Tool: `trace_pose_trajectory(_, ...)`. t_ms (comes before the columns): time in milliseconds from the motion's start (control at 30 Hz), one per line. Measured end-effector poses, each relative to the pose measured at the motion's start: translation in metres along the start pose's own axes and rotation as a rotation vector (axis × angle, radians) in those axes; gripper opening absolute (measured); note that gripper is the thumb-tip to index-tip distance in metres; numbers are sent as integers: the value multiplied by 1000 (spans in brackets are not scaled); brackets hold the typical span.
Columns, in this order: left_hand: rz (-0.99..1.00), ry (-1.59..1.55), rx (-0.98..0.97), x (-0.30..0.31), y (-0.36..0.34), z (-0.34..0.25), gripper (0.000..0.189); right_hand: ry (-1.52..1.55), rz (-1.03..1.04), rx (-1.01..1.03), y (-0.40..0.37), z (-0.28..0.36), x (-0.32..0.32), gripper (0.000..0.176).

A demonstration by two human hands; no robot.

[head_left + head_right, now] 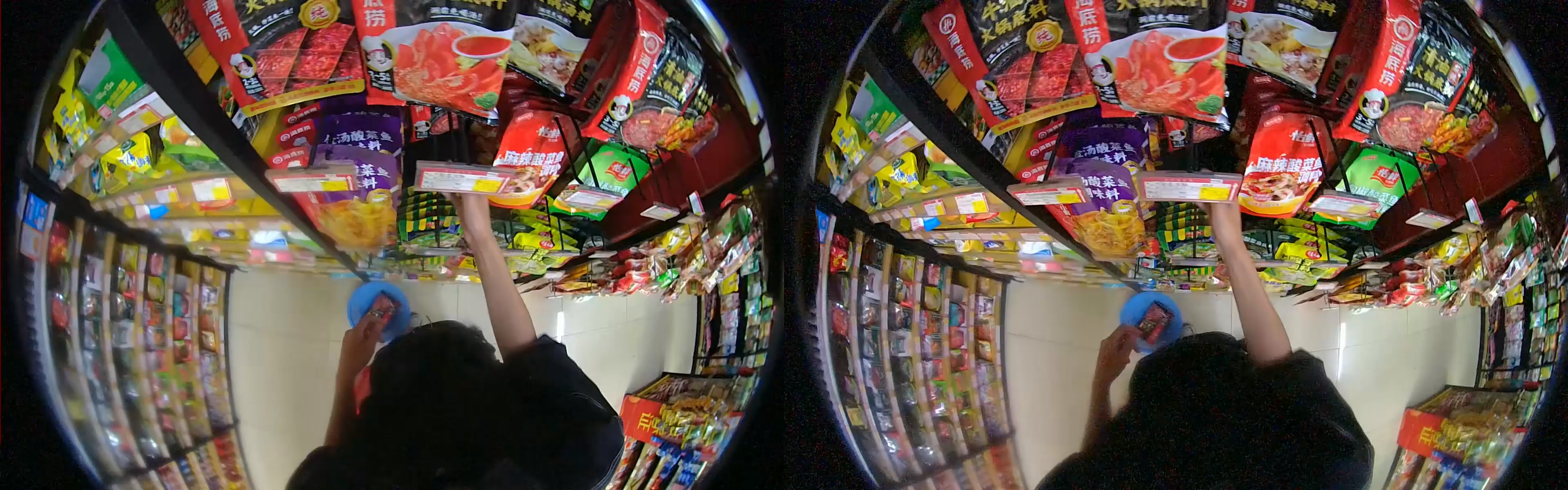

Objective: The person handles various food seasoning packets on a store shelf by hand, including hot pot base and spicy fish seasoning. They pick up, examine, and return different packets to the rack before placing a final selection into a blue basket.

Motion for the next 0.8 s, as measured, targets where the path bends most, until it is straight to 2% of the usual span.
trace_pose_trajectory(33,-9,-23,-2,-2,-1,2,16,168,-10,5,35,-34,3,47)
trace_pose_trajectory(67,-18,-43,-3,-4,-2,7,16,409,47,-80,62,-58,8,52)
trace_pose_trajectory(133,-36,-73,27,-2,-11,4,16,485,-213,-458,95,-46,-11,58)
trace_pose_trajectory(233,-97,-116,117,0,-29,2,16,575,-4,-187,112,-34,-23,59)
trace_pose_trajectory(267,-112,-116,132,1,-34,17,16,644,22,-231,119,-37,-22,54)
trace_pose_trajectory(367,-142,-121,111,-2,-45,27,17,670,-9,-287,115,-59,-15,52)
trace_pose_trajectory(467,-143,-143,91,-10,-48,26,16,735,57,-444,118,-84,-3,54)
trace_pose_trajectory(567,-144,-161,87,-12,-46,13,16,634,299,-380,104,-65,-10,58)
trace_pose_trajectory(633,-133,-142,90,-14,-44,10,16,705,329,-513,116,-60,-10,62)
trace_pose_trajectory(667,-126,-116,96,-13,-42,13,16,664,145,-463,118,-62,-5,63)
trace_pose_trajectory(800,-107,-104,118,-14,-42,16,16,711,135,-374,124,-56,-13,66)
Point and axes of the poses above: each hand's wrist, its own y-axis towards the middle knuckle, its own x-axis out of the back of the hand, z = x × y, the point moved 3 cm from there along y, towards the middle knuckle, and after that the axes turned 7 degrees about -y, right-handed, at the moved point
